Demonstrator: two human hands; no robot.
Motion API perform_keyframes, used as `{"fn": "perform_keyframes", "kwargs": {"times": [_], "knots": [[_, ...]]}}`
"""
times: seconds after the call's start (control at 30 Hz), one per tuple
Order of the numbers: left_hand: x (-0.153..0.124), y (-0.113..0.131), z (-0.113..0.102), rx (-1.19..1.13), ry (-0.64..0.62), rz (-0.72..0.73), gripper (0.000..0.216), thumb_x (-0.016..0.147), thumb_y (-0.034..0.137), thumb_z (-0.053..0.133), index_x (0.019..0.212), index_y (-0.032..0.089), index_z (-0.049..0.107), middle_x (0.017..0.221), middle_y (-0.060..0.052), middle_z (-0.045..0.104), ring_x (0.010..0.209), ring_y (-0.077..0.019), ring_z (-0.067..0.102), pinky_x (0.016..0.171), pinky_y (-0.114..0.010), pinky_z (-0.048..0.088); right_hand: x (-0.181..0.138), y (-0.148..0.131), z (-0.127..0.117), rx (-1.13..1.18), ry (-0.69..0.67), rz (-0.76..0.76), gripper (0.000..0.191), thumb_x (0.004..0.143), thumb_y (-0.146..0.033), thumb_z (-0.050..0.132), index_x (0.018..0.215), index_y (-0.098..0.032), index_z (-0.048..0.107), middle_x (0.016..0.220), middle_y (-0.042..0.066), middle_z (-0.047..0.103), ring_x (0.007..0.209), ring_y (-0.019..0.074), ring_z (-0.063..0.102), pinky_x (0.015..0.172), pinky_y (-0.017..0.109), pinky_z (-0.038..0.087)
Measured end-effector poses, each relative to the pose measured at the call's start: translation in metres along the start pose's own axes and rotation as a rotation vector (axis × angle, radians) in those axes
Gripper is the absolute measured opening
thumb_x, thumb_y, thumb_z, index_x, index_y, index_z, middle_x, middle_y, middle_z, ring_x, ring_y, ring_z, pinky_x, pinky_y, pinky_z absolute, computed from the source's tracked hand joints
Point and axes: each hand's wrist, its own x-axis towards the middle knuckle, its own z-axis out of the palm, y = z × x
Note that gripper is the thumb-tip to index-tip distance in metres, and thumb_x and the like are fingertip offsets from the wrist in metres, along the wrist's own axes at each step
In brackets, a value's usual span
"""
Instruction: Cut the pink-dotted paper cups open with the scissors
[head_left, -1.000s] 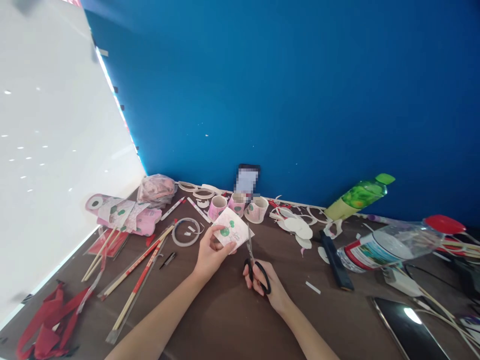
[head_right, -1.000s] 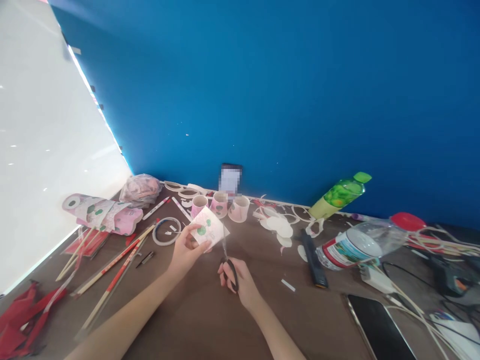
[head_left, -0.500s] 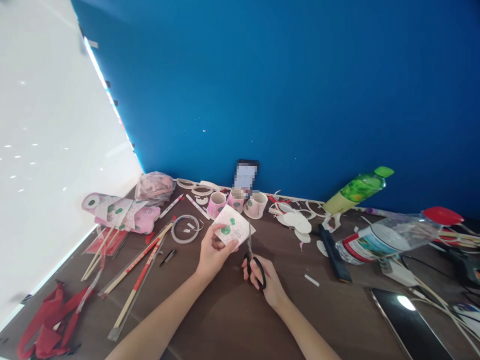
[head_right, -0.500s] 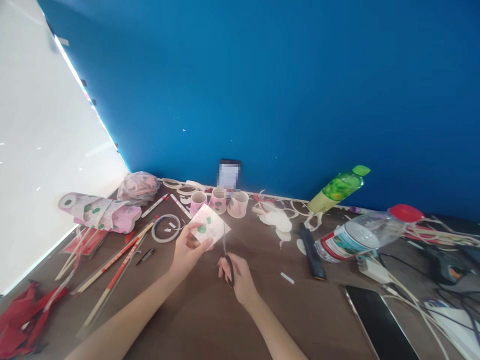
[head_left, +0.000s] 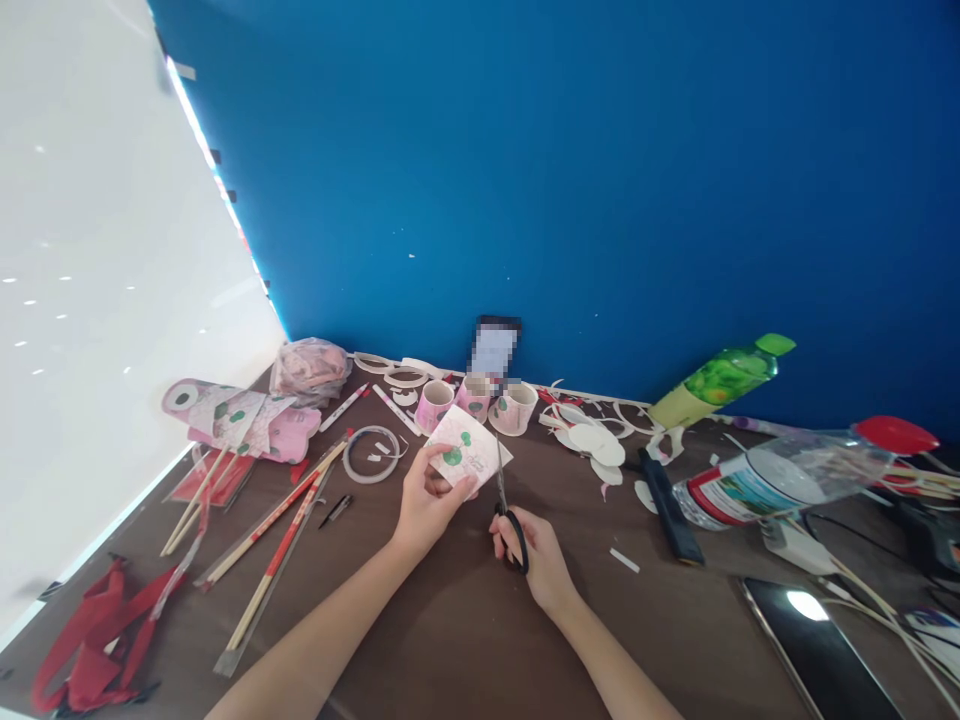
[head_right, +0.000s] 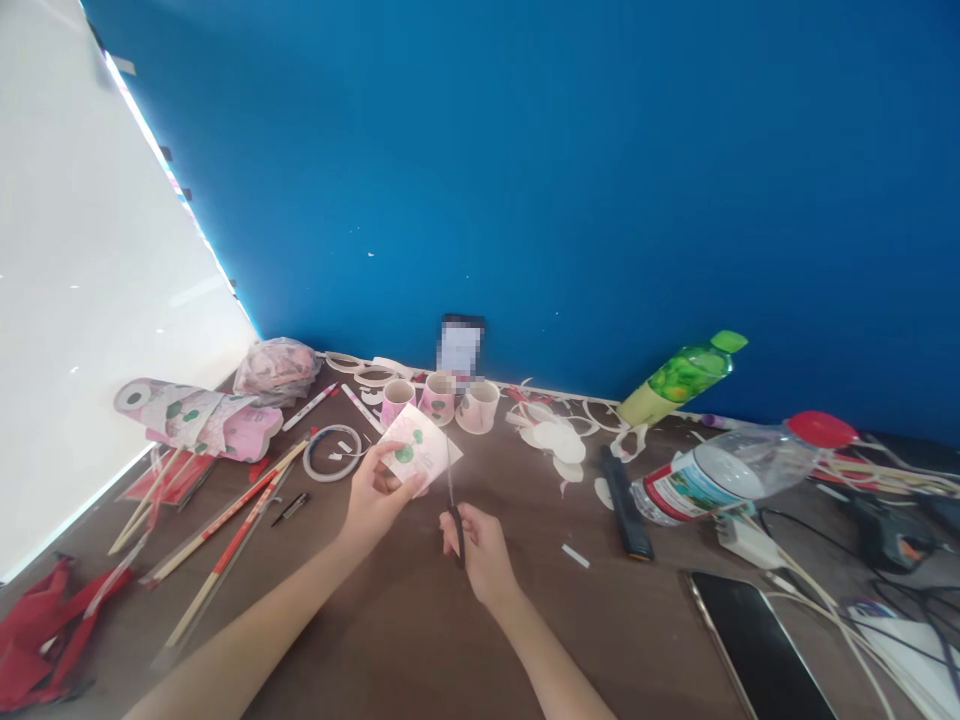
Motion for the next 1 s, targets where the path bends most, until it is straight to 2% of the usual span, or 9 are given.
{"fn": "perform_keyframes", "kwargs": {"times": [0.43, 0.57, 0.77, 1.0], "knots": [[0.0016, 0.0042, -0.0004, 0.051, 0.012, 0.02, 0.051, 0.061, 0.037, 0.079, 0.101, 0.02, 0.051, 0.1, -0.004, 0.062, 0.076, -0.0197, 0.069, 0.069, -0.032, 0.06, 0.0036, 0.0061, -0.0009, -0.028, -0.035, -0.005, 0.049, 0.074, -0.066, 0.053, 0.065, -0.018, 0.053, 0.049, -0.002, 0.048, 0.049, 0.0105, 0.04, 0.05, 0.026, 0.029], [0.0011, 0.0055, -0.0016, 0.048, 0.006, 0.037, 0.05, 0.063, 0.035, 0.079, 0.101, 0.02, 0.051, 0.098, -0.003, 0.062, 0.072, -0.0173, 0.069, 0.068, -0.031, 0.061, 0.0041, 0.0061, -0.0008, -0.021, -0.035, -0.019, 0.051, 0.072, -0.068, 0.054, 0.066, -0.018, 0.053, 0.049, -0.002, 0.048, 0.05, 0.0108, 0.041, 0.051, 0.025, 0.03], [-0.0008, 0.0059, -0.0002, 0.02, -0.018, 0.03, 0.051, 0.062, 0.033, 0.08, 0.1, 0.019, 0.05, 0.095, -0.002, 0.063, 0.07, -0.0161, 0.069, 0.065, -0.03, 0.061, 0.0032, 0.0101, -0.0025, -0.002, -0.087, -0.06, 0.054, 0.076, -0.071, 0.048, 0.076, -0.017, 0.055, 0.058, 0.0, 0.052, 0.049, 0.0098, 0.039, 0.047, 0.026, 0.026], [0.001, 0.0024, -0.0015, 0.018, -0.027, 0.05, 0.048, 0.063, 0.03, 0.079, 0.101, 0.02, 0.05, 0.095, -0.002, 0.062, 0.071, -0.0158, 0.069, 0.066, -0.031, 0.061, 0.0025, 0.0054, -0.0008, -0.035, -0.072, -0.046, 0.053, 0.074, -0.072, 0.049, 0.071, -0.018, 0.052, 0.055, -0.001, 0.049, 0.053, 0.0117, 0.042, 0.052, 0.027, 0.031]]}}
